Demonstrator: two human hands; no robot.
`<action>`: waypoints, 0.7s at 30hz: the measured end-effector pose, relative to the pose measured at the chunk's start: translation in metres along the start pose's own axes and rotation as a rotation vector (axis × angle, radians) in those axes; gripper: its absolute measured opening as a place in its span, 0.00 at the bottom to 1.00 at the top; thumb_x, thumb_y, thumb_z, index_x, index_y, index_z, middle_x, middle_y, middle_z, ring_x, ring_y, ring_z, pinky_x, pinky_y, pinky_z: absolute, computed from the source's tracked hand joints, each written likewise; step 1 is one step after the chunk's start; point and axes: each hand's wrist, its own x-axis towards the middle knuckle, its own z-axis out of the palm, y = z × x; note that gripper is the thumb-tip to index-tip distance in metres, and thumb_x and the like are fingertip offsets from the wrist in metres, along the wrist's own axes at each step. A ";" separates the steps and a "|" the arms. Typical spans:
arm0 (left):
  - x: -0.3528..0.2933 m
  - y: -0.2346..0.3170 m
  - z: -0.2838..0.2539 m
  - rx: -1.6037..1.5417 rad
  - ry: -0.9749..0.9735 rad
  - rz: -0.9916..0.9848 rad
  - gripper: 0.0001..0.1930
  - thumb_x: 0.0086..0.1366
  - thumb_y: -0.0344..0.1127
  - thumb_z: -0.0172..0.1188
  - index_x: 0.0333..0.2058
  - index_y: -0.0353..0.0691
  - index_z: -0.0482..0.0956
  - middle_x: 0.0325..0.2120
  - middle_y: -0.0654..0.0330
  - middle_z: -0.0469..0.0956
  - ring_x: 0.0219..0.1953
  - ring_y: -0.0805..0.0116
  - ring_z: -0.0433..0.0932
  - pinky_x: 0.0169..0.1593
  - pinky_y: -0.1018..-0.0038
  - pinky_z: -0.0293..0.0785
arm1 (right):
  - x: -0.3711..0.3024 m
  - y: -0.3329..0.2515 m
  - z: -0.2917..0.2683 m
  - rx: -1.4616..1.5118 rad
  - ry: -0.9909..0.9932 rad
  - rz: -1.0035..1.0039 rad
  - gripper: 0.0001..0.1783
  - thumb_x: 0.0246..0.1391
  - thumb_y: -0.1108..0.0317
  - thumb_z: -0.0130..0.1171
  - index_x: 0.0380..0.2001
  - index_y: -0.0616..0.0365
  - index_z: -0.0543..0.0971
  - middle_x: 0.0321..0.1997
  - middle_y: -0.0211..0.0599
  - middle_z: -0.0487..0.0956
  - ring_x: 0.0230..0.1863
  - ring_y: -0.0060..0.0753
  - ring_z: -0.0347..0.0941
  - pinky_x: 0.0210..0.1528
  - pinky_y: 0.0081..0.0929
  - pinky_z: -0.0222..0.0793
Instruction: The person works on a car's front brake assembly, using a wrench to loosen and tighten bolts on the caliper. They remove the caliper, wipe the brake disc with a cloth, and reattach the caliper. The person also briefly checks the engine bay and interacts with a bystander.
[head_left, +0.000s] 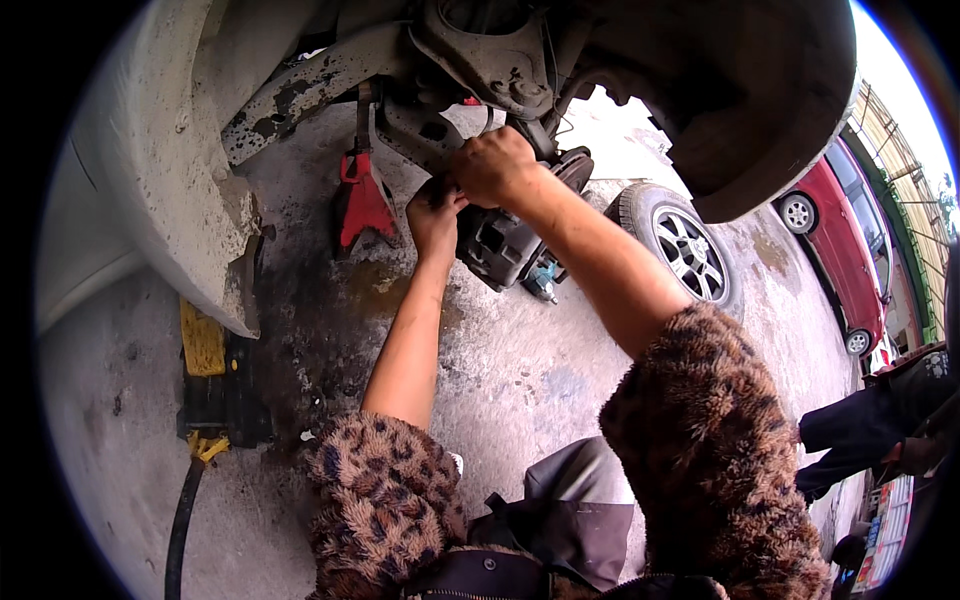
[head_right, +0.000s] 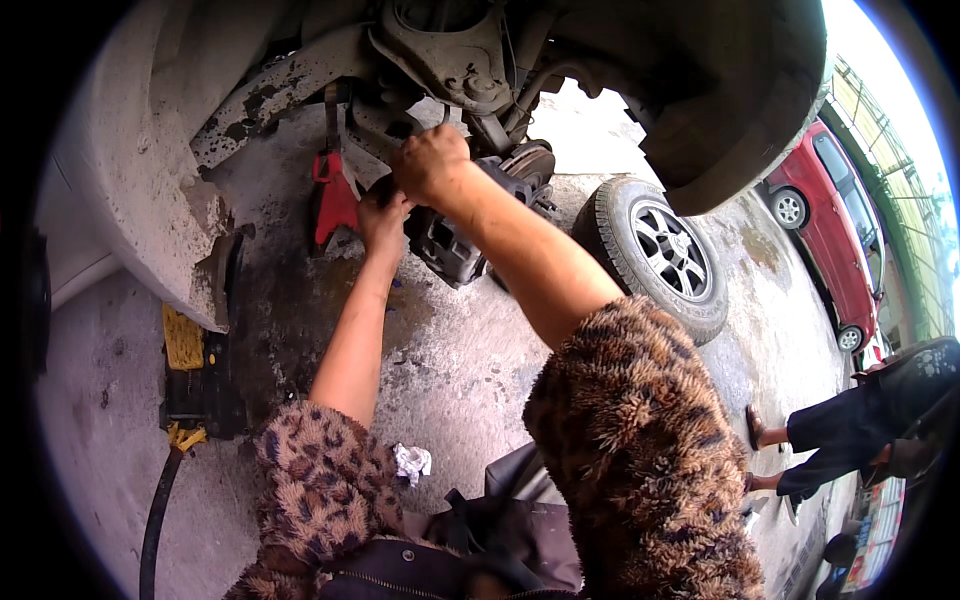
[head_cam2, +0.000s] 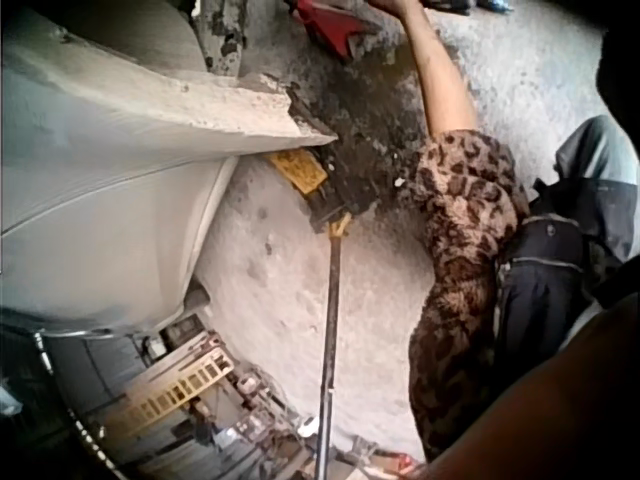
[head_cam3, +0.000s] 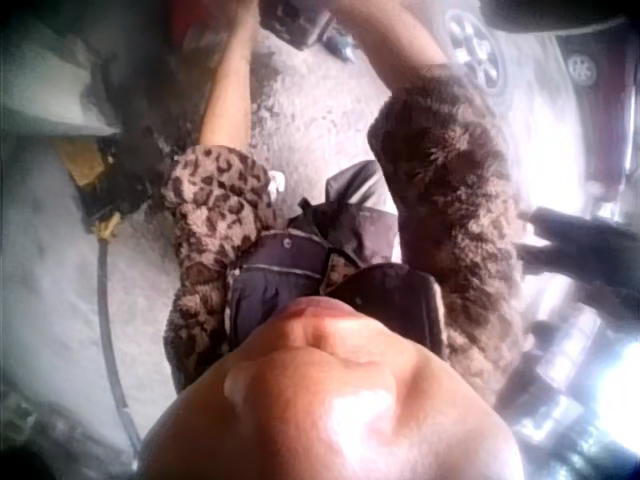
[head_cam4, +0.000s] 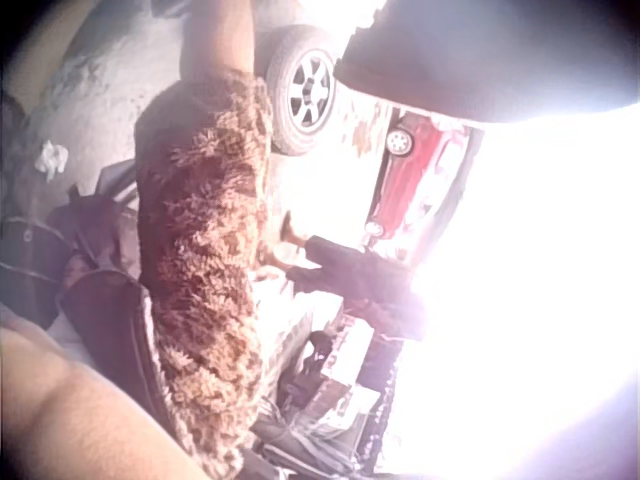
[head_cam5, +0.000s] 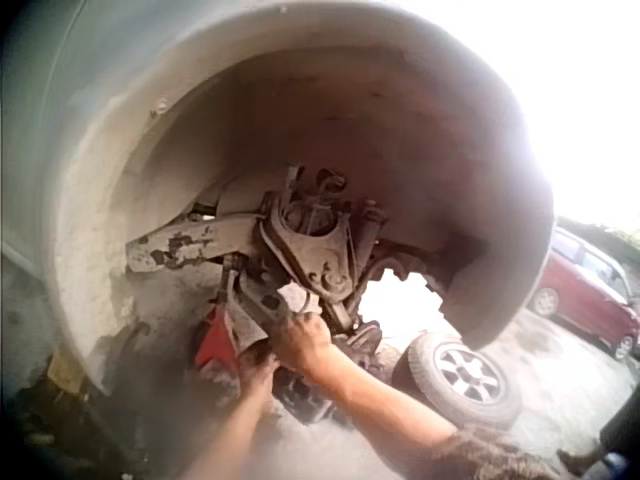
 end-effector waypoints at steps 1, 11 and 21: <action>-0.001 -0.003 -0.001 -0.010 -0.004 -0.008 0.10 0.69 0.34 0.56 0.40 0.31 0.78 0.36 0.61 0.80 0.36 0.74 0.79 0.41 0.75 0.77 | -0.012 -0.012 0.019 0.025 0.055 0.115 0.10 0.48 0.60 0.58 0.31 0.51 0.84 0.33 0.39 0.84 0.38 0.37 0.82 0.37 0.30 0.75; 0.002 -0.006 -0.002 -0.003 -0.021 0.046 0.04 0.67 0.31 0.56 0.34 0.37 0.77 0.27 0.69 0.73 0.28 0.78 0.68 0.31 0.77 0.64 | -0.047 -0.024 0.018 0.133 0.385 0.318 0.07 0.44 0.64 0.59 0.24 0.50 0.85 0.28 0.36 0.84 0.34 0.36 0.82 0.34 0.32 0.75; 0.004 -0.002 -0.041 0.361 -0.298 0.229 0.08 0.69 0.35 0.55 0.38 0.37 0.77 0.30 0.67 0.77 0.29 0.75 0.74 0.32 0.76 0.70 | -0.032 -0.042 0.033 0.187 0.504 0.316 0.08 0.46 0.65 0.57 0.23 0.49 0.85 0.27 0.35 0.84 0.33 0.34 0.82 0.33 0.32 0.73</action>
